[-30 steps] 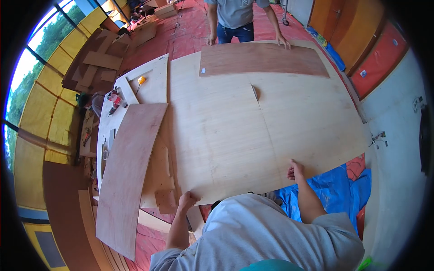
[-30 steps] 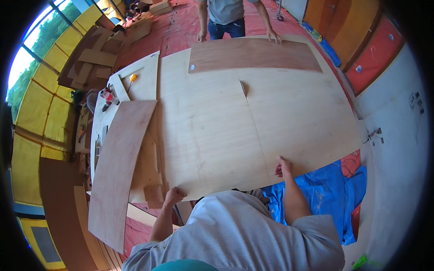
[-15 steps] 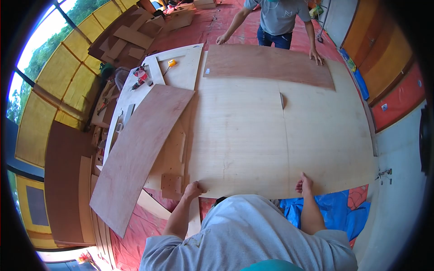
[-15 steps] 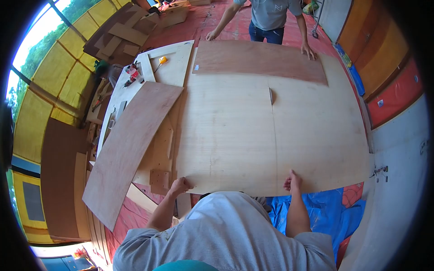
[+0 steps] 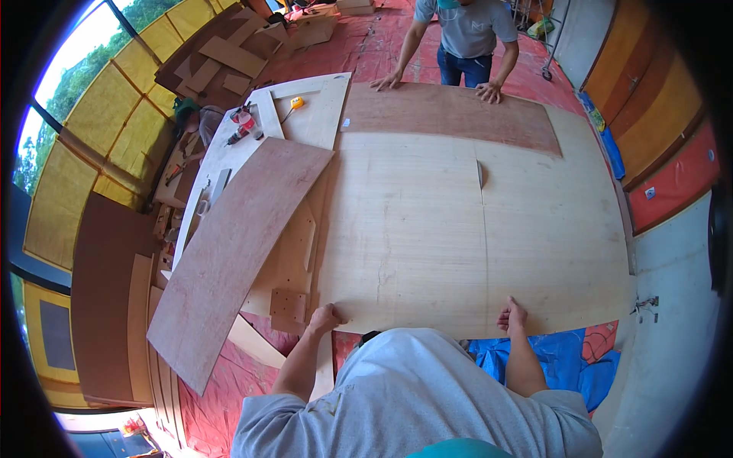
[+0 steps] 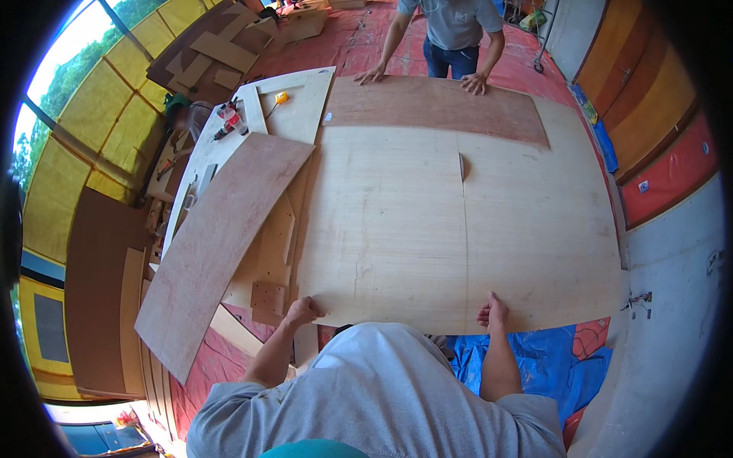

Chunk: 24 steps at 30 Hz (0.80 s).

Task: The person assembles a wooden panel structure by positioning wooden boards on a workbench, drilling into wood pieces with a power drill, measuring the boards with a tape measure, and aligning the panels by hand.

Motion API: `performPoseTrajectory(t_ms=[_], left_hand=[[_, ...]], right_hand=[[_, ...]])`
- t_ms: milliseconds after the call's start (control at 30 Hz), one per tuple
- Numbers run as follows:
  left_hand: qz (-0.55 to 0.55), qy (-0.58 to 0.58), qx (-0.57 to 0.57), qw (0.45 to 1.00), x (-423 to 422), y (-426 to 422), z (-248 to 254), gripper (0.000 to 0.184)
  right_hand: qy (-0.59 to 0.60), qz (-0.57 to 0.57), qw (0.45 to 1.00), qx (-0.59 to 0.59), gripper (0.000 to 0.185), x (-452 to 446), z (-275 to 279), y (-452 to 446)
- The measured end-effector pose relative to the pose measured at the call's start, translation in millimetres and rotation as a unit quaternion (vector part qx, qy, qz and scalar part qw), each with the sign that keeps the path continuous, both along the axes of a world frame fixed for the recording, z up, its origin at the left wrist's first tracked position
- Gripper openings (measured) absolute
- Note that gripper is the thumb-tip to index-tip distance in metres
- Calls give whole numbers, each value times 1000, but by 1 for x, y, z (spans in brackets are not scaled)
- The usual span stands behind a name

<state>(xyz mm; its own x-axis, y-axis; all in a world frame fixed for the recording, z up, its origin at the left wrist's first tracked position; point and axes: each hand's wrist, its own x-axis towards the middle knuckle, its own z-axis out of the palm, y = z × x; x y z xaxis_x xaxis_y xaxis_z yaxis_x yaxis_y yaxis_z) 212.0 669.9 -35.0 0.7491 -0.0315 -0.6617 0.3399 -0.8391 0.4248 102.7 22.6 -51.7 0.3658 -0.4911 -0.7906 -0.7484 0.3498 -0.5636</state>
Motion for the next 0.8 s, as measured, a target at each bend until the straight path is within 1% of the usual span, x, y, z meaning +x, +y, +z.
performPoseTrajectory(t_ms=[300, 400, 800], left_hand=[[2, 7, 6, 1000, 1, -4, 6, 41], [1, 3, 8, 1000, 1, -4, 4, 40], [16, 1, -8, 1000, -1, -2, 2, 40]], right_hand=[[-2, -3, 1000, -6, 59, 1, -4, -1], [-4, 0, 1000, 9, 59, 1, -4, -2], [-3, -1, 1000, -14, 60, 1, 2, 2]])
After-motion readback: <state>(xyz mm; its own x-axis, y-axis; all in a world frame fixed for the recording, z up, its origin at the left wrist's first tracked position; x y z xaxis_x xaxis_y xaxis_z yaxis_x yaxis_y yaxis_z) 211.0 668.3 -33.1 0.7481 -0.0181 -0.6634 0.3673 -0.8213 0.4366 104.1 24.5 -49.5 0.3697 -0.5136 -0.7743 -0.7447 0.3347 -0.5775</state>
